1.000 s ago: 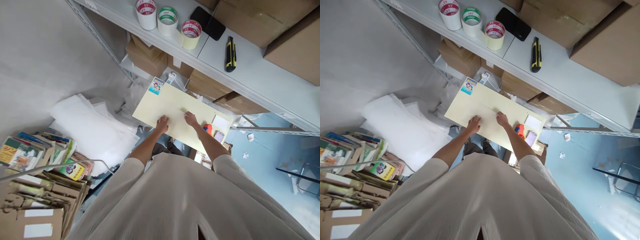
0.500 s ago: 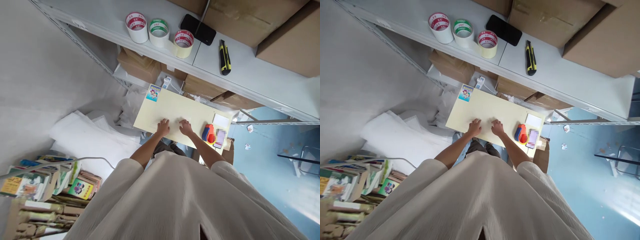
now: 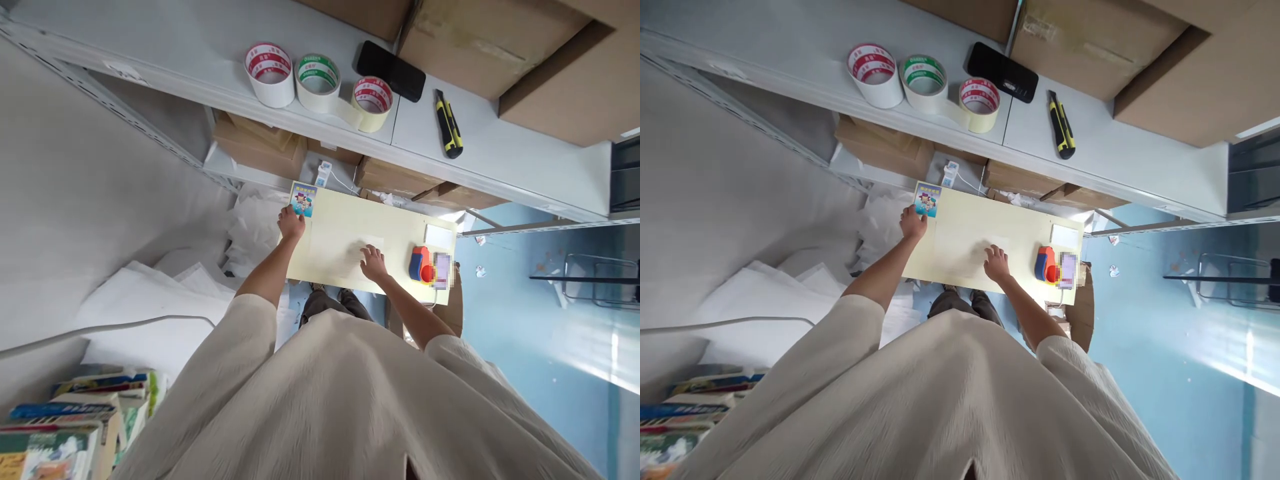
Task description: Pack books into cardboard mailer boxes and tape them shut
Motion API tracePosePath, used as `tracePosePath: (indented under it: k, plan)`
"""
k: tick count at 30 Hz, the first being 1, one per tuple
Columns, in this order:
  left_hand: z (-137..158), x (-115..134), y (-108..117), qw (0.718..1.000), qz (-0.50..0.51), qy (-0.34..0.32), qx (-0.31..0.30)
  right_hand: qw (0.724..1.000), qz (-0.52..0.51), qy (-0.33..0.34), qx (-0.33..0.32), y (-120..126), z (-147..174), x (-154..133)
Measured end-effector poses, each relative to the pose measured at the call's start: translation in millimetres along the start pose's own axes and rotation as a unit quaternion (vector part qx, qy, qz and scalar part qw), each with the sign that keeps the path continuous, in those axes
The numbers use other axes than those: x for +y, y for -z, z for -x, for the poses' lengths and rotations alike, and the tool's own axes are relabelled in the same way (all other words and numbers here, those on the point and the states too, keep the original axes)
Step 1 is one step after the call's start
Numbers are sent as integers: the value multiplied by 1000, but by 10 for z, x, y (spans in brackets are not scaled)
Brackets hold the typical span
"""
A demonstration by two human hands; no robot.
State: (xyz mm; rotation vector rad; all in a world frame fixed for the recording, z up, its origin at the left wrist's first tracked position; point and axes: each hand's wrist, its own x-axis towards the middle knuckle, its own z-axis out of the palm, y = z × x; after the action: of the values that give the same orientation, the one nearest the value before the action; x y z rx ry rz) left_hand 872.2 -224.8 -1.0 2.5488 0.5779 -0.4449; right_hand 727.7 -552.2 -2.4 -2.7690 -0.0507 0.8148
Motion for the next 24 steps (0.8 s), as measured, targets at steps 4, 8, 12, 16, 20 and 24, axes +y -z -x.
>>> tracePosePath:
  k: [4,8,12,16,20,24]
  plan:
    - [-189,-20,-30,1000,1,15,3,999,21,-28,2,-85,43,-80]
    - [-286,-43,-66,1000,-1,13,14,998,37,-54,-15,-147,96,-139]
    - [-376,-82,-115,1000,-2,6,25,997,51,-53,-20,-177,142,-185]
    - [-486,-107,-156,998,24,45,27,997,48,-51,-28,-200,190,-212]
    - [-513,-125,-166,996,82,27,34,998,31,-47,-39,-230,217,-200]
    - [-342,-54,-190,987,155,-28,44,999,4,-39,-29,-251,207,-158]
